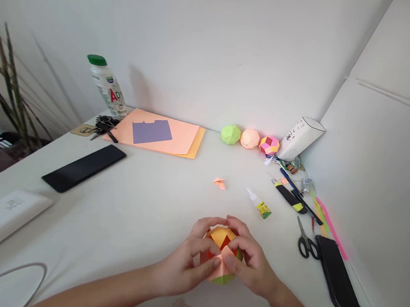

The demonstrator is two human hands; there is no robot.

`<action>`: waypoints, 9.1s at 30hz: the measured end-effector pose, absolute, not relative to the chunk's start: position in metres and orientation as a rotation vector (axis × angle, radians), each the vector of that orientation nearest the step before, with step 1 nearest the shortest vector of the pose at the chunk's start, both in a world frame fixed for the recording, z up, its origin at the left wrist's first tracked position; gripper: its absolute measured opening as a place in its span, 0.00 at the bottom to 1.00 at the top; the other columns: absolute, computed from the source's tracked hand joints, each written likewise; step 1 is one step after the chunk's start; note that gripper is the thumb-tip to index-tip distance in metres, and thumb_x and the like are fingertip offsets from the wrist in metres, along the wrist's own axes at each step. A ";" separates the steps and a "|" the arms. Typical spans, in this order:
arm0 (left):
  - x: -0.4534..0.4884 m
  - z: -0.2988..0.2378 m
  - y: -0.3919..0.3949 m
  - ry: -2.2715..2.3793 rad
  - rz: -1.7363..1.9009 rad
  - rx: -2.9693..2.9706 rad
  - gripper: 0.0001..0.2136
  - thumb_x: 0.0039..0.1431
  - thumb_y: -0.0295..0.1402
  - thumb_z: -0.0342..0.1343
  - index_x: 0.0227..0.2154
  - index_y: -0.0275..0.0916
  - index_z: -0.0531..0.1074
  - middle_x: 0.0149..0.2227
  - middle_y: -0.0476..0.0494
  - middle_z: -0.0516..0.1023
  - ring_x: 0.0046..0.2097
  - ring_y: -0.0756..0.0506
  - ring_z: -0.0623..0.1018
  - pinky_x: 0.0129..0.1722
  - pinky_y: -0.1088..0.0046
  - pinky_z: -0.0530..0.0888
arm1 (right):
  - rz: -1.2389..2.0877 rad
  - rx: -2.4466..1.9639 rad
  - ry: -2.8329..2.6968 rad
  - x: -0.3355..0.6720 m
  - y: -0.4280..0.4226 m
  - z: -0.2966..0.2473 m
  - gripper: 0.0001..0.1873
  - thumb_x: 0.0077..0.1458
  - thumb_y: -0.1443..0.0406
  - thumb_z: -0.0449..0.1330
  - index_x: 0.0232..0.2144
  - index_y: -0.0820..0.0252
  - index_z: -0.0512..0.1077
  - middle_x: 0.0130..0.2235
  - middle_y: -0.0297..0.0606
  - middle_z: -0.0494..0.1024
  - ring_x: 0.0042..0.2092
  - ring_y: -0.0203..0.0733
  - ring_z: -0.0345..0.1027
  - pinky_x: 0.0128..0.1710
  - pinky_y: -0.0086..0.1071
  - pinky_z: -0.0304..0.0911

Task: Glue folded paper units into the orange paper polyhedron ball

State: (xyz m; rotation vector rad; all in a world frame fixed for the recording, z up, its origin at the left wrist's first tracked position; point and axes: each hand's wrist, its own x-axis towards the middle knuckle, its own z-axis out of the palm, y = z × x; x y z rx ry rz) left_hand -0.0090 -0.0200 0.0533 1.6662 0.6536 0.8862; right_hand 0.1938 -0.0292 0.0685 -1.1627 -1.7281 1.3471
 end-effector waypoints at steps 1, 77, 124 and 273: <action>-0.009 0.054 -0.021 0.649 0.887 1.671 0.07 0.63 0.31 0.50 0.32 0.39 0.71 0.61 0.39 0.56 0.62 0.38 0.62 0.52 0.60 0.74 | 1.342 -1.166 -1.736 0.193 -0.029 0.069 0.12 0.57 0.55 0.59 0.28 0.56 0.70 0.61 0.44 0.61 0.67 0.53 0.44 0.61 0.49 0.53; -0.018 0.047 -0.011 0.715 1.473 3.035 0.06 0.54 0.24 0.60 0.34 0.41 0.75 0.51 0.49 0.75 0.58 0.44 0.66 0.63 0.60 0.62 | -0.072 -0.987 -2.232 0.190 -0.029 0.059 0.11 0.54 0.74 0.58 0.37 0.54 0.74 0.60 0.43 0.63 0.61 0.55 0.56 0.53 0.50 0.67; -0.028 0.065 0.004 0.799 0.941 2.162 0.05 0.55 0.25 0.56 0.26 0.38 0.67 0.57 0.38 0.62 0.60 0.34 0.59 0.54 0.51 0.67 | 0.422 -0.946 -2.393 0.195 -0.010 0.065 0.08 0.61 0.70 0.54 0.40 0.55 0.72 0.53 0.46 0.69 0.52 0.47 0.64 0.49 0.43 0.69; -0.006 0.009 -0.002 0.850 1.012 2.273 0.45 0.48 0.28 0.64 0.64 0.44 0.42 0.64 0.28 0.45 0.63 0.31 0.57 0.54 0.49 0.69 | 1.419 -1.321 -1.557 0.168 -0.023 0.080 0.08 0.56 0.68 0.54 0.34 0.58 0.73 0.61 0.39 0.59 0.56 0.47 0.62 0.48 0.36 0.67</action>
